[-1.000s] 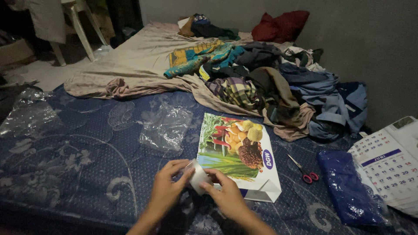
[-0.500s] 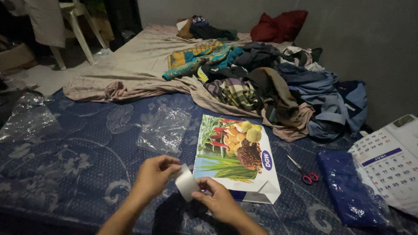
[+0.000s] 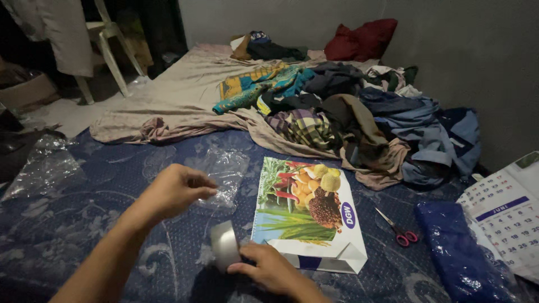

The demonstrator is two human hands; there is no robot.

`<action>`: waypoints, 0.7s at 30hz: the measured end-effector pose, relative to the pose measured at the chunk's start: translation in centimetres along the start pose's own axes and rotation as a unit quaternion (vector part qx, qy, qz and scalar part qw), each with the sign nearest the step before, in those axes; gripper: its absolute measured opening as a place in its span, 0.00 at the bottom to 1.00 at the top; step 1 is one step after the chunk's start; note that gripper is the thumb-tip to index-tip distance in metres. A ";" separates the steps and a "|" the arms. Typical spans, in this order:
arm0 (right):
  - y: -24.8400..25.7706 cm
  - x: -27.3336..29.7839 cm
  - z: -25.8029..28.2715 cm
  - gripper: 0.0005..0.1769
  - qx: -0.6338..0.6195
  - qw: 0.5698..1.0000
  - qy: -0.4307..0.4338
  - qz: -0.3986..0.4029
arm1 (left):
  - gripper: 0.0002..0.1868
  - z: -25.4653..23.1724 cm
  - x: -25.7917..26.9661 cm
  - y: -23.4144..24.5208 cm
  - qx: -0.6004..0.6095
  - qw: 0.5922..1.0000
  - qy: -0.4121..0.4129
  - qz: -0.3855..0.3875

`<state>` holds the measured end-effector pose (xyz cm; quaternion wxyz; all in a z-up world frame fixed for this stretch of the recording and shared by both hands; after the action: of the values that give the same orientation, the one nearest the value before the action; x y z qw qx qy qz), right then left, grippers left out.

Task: The person folds a printed calendar sheet into a box shape on a bed, using scissors to cut tape and applying tape to secure the edges. They insert a blue plastic-wrapped item into the box, then handle additional calendar sheets and place the assembled box among other items.

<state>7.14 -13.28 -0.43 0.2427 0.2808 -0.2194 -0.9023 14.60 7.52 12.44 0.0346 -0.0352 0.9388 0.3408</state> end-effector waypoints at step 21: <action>21.5 6.8 -13.3 0.30 0.157 0.965 -0.203 -0.058 | 0.12 -4.1 2.2 -1.8 -0.065 0.998 0.001 -0.022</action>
<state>17.18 -37.49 -1.64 0.0935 0.1386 -0.3861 -0.9072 12.37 3.38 14.26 0.0384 -0.0586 0.9137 0.4002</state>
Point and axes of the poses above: each hand's wrist, its own x-axis away from the middle knuckle, its own y-axis out of the back of the hand, z = x × y, the point moved 7 cm from there along -x, towards the middle knuckle, and after that the axes turned 10 degrees about -z, right-handed, at the moved point
